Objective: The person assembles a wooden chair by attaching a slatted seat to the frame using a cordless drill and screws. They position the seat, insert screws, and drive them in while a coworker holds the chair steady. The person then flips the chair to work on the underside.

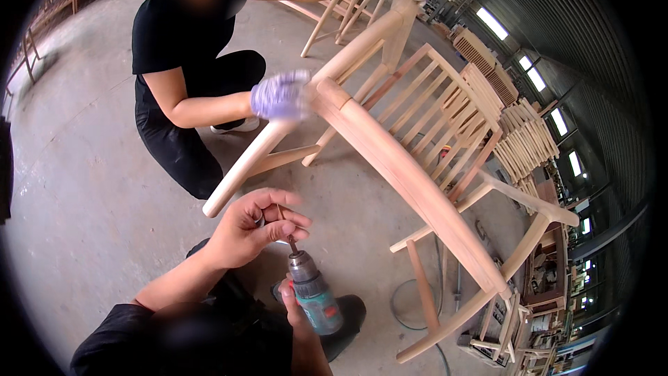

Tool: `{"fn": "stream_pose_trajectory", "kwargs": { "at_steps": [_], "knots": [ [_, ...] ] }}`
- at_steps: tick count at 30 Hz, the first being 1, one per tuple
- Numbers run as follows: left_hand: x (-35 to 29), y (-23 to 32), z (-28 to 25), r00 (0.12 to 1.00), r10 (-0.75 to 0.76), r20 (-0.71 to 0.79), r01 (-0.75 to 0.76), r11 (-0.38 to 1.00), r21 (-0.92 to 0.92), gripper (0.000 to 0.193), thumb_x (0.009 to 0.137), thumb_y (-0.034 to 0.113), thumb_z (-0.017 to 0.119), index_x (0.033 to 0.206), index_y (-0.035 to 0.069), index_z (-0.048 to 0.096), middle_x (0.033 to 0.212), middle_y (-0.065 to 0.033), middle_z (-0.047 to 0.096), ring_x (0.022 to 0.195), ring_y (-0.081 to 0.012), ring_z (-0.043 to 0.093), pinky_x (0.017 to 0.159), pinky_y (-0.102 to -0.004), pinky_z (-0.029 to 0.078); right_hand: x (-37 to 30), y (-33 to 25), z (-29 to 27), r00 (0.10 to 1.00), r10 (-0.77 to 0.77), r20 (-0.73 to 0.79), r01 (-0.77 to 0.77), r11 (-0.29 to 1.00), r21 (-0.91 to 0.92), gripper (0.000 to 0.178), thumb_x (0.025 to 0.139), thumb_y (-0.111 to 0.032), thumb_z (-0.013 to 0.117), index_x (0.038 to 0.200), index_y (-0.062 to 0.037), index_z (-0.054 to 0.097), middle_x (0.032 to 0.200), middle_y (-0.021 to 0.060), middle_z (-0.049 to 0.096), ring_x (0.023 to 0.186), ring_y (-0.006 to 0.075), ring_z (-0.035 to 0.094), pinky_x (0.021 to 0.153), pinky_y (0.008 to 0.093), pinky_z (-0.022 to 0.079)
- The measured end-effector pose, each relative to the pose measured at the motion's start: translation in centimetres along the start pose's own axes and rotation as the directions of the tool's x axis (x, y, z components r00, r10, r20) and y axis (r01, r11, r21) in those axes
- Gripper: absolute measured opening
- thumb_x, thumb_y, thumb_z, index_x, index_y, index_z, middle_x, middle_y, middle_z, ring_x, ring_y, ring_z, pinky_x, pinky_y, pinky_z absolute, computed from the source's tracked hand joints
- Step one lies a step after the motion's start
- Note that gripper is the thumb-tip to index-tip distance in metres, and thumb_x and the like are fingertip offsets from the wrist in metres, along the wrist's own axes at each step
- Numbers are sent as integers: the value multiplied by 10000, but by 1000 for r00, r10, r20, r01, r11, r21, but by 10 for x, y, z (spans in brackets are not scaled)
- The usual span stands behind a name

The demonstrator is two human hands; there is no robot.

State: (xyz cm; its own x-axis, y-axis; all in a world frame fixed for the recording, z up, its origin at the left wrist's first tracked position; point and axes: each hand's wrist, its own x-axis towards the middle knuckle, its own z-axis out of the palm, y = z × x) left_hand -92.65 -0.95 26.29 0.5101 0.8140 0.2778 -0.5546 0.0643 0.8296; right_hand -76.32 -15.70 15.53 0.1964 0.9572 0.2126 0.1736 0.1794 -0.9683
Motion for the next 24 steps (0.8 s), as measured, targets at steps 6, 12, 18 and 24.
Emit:
{"fn": "stream_pose_trajectory", "kwargs": {
  "at_steps": [6, 12, 18, 24],
  "knots": [
    [-16, 12, -3, 997, -75, 24, 76, 996, -53, 571, 1009, -14, 617, 1509, -40, 341, 1151, -193, 710, 1089, -241, 706, 929, -352, 562, 0, 1, 25, 996, -85, 21, 75, 955, 288, 181, 952, -208, 625, 889, -38, 623, 856, 87, 623, 831, 217, 599, 823, 380, 494],
    [-4, 3, -37, 927, 351, -134, -236, 821, 520, 832, 852, 202, 863, 1512, 7, 397, 1287, -172, 634, 1290, -248, 600, 1042, -404, 528, 1, 5, 31, 982, -187, -29, 169, 801, 575, 240, 909, -141, 641, 1108, -8, 652, 815, 104, 640, 767, 252, 623, 797, 439, 507],
    [42, -29, -150, 947, -127, -294, 316, 516, 796, 695, 831, 371, 881, 1311, -24, 570, 998, -133, 701, 917, -248, 677, 849, -385, 544, -9, 10, 23, 972, -208, -107, 231, 782, 579, 351, 929, -118, 632, 1259, -3, 606, 828, 113, 648, 767, 256, 615, 799, 468, 499],
    [39, -34, -139, 927, -233, -294, 370, 700, 610, 433, 907, 152, 776, 1271, 15, 585, 779, -45, 618, 597, -116, 588, 521, -277, 490, -18, 20, 14, 960, -222, -171, 280, 808, 518, 343, 945, -101, 611, 1266, 18, 588, 851, 108, 650, 786, 250, 611, 824, 471, 502]
  ]
}}
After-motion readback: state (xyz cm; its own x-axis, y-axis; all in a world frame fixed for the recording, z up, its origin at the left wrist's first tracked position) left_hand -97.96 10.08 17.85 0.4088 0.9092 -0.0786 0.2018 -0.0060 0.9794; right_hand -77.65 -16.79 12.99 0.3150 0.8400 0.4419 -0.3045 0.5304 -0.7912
